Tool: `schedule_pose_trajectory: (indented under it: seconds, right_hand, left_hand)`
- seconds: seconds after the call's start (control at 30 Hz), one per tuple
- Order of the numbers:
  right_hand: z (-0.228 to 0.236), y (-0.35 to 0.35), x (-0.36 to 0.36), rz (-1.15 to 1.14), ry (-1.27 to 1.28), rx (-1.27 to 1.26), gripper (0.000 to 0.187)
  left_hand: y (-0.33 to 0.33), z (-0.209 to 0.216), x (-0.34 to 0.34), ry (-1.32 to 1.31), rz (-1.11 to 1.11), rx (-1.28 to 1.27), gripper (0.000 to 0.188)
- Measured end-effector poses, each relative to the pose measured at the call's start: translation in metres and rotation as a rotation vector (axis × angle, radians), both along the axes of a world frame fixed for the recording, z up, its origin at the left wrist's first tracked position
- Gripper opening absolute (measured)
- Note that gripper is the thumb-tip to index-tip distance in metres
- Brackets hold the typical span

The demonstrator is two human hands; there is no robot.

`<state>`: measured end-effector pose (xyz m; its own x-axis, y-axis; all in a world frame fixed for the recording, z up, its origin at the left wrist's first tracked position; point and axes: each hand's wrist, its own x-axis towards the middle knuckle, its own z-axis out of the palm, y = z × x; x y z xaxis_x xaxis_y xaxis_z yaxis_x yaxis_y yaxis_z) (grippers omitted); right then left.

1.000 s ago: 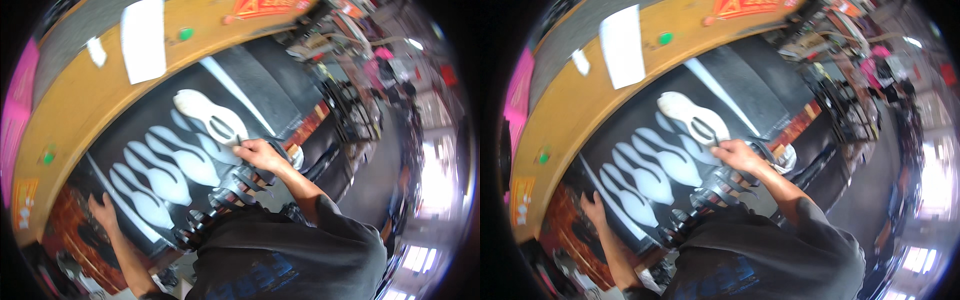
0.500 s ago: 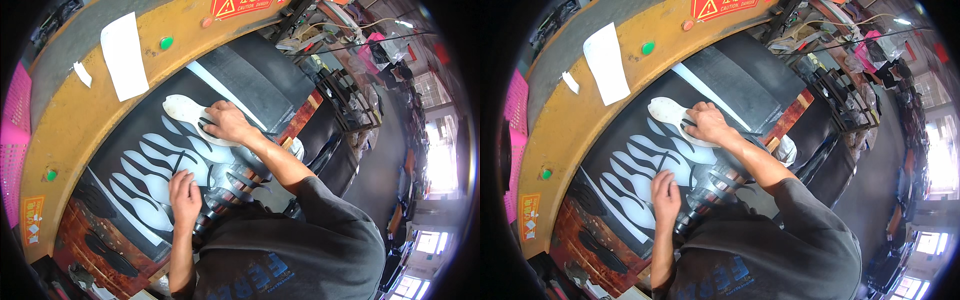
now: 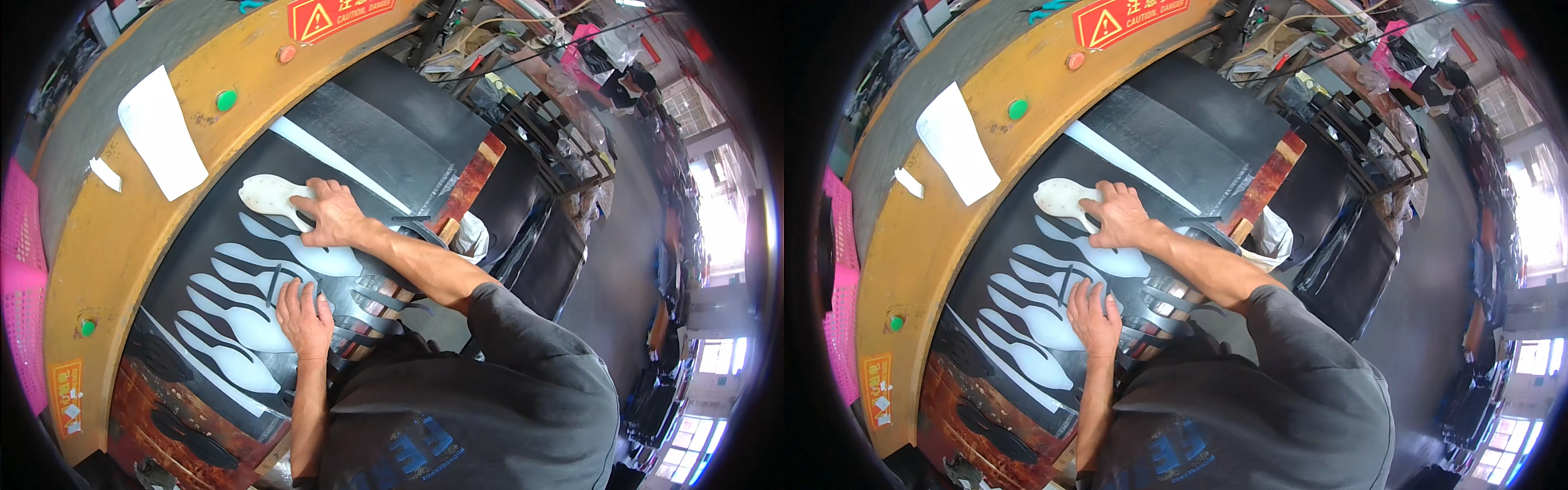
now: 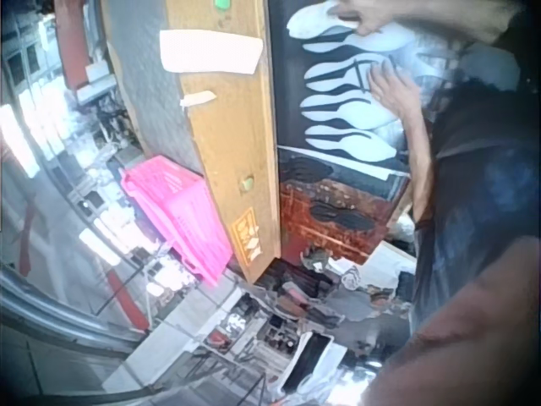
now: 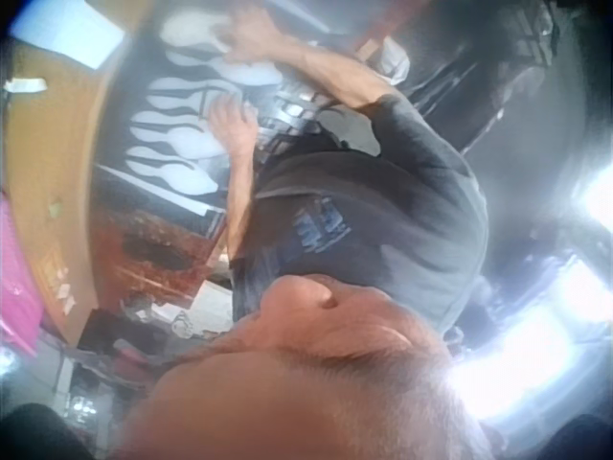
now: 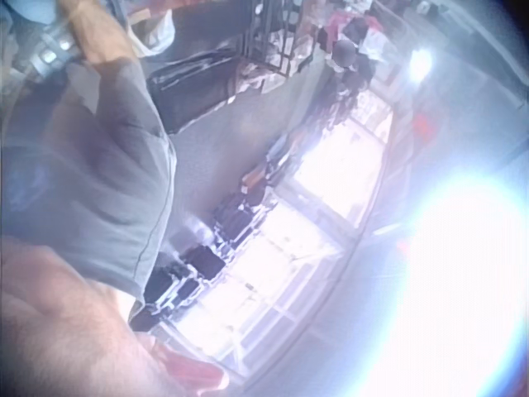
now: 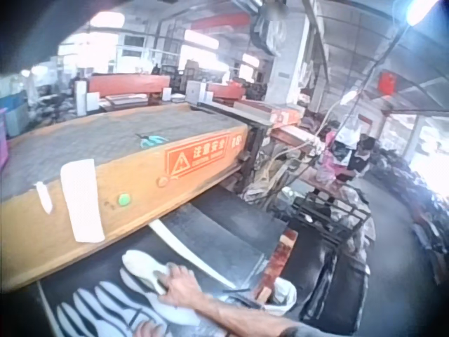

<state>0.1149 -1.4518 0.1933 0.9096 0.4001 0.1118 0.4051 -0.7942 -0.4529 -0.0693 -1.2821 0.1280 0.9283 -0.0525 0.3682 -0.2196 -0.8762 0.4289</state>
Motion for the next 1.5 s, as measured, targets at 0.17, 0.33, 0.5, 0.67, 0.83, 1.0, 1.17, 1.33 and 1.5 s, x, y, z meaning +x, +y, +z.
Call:
schedule_pose_trajectory:
  seconds: [0.17,0.33,0.5,0.67,0.83,1.0,1.17,1.33,1.5]
  right_hand:
    - [0.065,-0.081,-0.024,-0.108,0.111,0.098,0.075]
    - [0.12,-0.212,-0.076,-0.35,0.317,0.51,0.069]
    - [0.126,-0.321,-0.11,-0.635,0.578,1.055,0.061]
    - [0.043,-0.382,-0.129,-0.48,1.046,1.867,0.069]
    - [-0.029,-0.428,-0.138,-0.351,1.314,2.413,0.078]
    - [-0.039,-0.461,-0.139,-0.364,1.31,2.28,0.087]
    - [-0.025,-0.468,-0.128,-0.334,1.391,2.273,0.083]
    - [0.014,-0.462,-0.109,-0.498,1.278,2.086,0.08]
    - [0.056,-0.473,-0.11,-0.292,1.099,2.229,0.089]
  left_hand:
    - [0.003,-0.001,0.005,-0.03,-0.015,-0.009,0.035]
    - [0.001,-0.001,0.007,-0.061,-0.011,-0.008,0.036]
    - [-0.002,0.005,0.011,-0.083,-0.025,0.02,0.036]
    - [-0.004,0.012,0.013,-0.065,-0.037,0.072,0.035]
    - [-0.01,0.017,0.011,0.02,0.016,0.083,0.034]
    - [-0.013,0.018,0.013,0.058,0.046,0.173,0.035]
    - [-0.012,0.016,0.013,0.068,0.05,0.213,0.035]
    - [-0.013,0.015,0.013,0.076,0.052,0.228,0.036]
    - [-0.013,0.015,0.012,0.071,0.044,0.235,0.037]
